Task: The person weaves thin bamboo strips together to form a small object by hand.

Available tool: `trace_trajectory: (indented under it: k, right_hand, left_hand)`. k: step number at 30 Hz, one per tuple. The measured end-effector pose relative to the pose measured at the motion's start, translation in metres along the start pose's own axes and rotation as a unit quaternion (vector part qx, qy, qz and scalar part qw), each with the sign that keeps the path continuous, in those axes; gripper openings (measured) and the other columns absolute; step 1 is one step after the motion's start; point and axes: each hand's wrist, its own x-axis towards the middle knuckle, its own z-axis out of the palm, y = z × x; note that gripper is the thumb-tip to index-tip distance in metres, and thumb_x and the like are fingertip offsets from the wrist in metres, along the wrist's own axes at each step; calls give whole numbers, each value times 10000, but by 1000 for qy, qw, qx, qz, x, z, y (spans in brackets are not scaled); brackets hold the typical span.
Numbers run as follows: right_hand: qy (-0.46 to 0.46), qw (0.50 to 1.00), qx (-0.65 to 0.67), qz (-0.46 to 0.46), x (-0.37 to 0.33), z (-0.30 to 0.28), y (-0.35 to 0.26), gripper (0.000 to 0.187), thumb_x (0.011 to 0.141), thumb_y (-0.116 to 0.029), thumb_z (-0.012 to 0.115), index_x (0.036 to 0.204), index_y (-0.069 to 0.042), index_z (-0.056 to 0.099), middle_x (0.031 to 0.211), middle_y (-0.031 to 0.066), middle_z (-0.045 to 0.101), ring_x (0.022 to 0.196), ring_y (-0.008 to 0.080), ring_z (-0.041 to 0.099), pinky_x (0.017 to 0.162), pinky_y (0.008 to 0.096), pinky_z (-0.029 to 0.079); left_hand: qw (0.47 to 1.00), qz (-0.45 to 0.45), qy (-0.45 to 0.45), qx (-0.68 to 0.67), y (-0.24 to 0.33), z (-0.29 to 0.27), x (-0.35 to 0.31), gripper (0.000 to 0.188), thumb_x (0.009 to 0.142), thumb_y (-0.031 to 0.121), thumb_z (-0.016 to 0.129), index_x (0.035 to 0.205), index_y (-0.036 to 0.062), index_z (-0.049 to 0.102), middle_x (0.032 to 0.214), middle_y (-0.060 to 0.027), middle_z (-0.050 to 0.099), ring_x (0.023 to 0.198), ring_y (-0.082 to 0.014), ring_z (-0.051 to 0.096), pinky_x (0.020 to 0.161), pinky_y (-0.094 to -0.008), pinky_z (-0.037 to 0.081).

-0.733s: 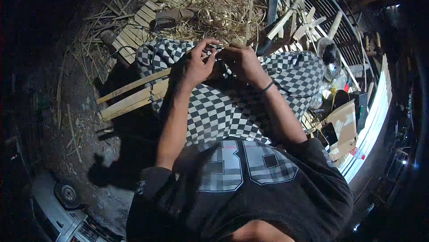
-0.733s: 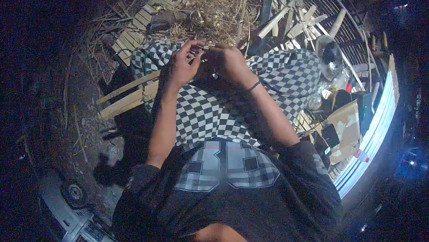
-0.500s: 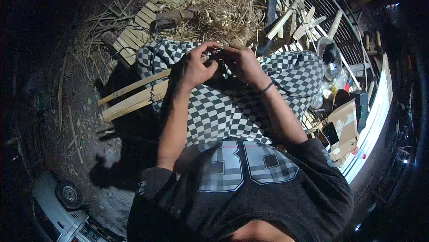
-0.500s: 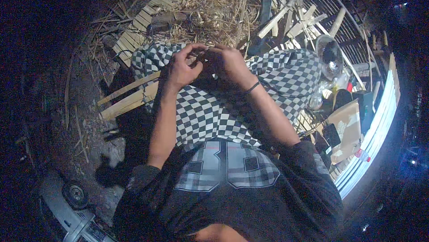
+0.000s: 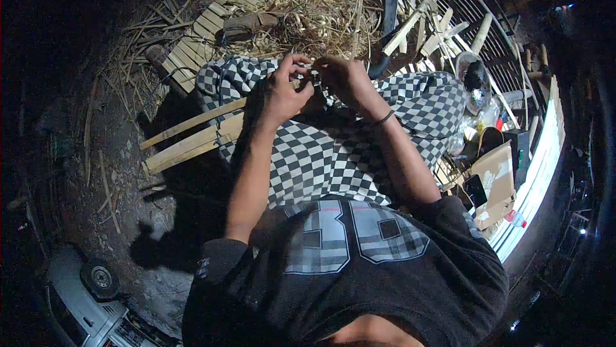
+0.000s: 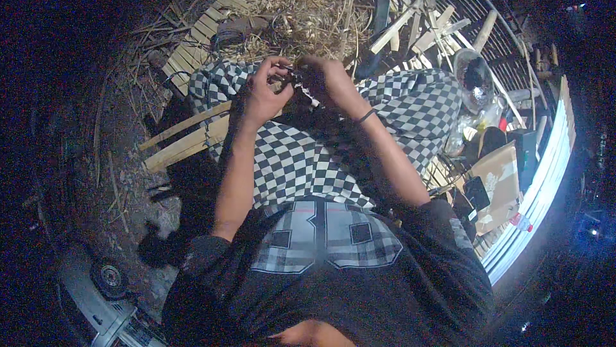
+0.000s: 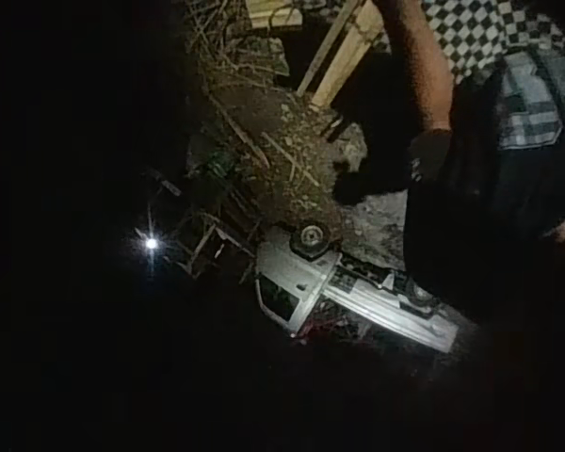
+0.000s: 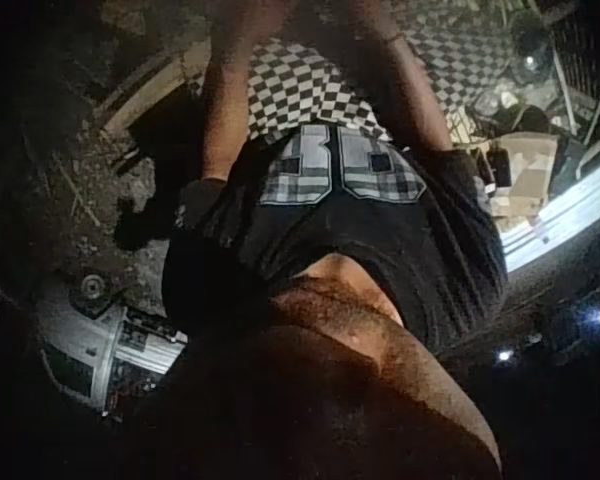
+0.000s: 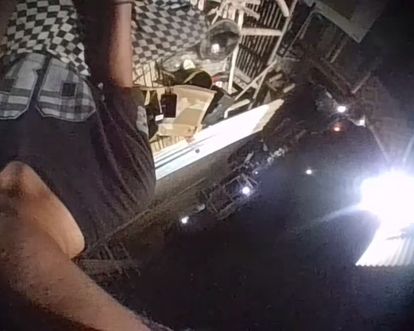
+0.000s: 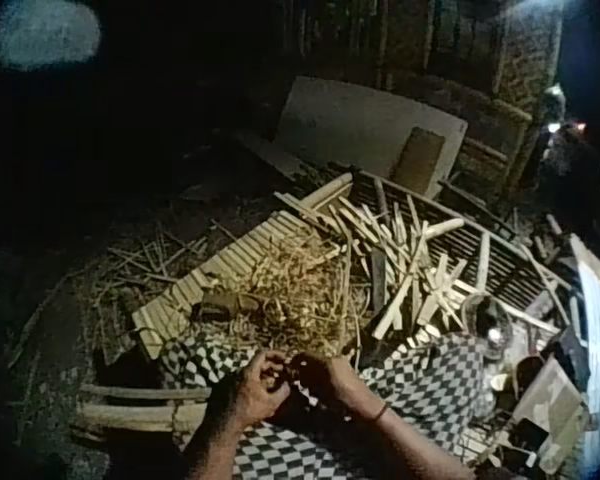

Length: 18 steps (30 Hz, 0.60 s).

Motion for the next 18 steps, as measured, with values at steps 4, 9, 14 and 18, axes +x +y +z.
trace_trajectory:
  k: [4, 9, 14, 18]
  right_hand:
    - [-50, 990, 110, 66, 5, -2, -10, 236, 794, 33, 618, 1022, 25, 679, 814, 87, 697, 716, 124, 560, 638, 352, 487]
    - [-73, 991, 65, 89, 5, 0, 8, 277, 854, 69, 621, 1121, 53, 696, 987, 100, 750, 869, 84, 653, 756, 285, 537]
    - [-62, 998, 21, 1, 6, -5, -2, 205, 873, 6, 645, 1067, 34, 705, 908, 101, 742, 784, 85, 600, 704, 300, 517]
    - [-67, 997, -34, 15, 6, -6, -13, 152, 867, -15, 663, 1010, 24, 698, 859, 123, 724, 767, 82, 587, 685, 315, 514]
  left_hand:
    - [999, -46, -2, 5, -2, 0, 0, 427, 793, 56, 739, 1182, 100, 570, 980, -70, 697, 955, -188, 695, 801, -344, 550]
    - [999, -29, 4, 26, -1, 0, -1, 422, 796, 43, 737, 1179, 94, 568, 989, -64, 697, 959, -178, 690, 800, -334, 554]
    - [1000, -5, 22, 20, -10, 2, 1, 403, 789, 49, 749, 1154, 93, 585, 971, -63, 700, 923, -178, 696, 790, -333, 559]
    - [999, -1, 15, 36, -7, 0, 1, 343, 796, 67, 744, 1115, 95, 621, 915, -60, 707, 834, -169, 693, 754, -319, 556]
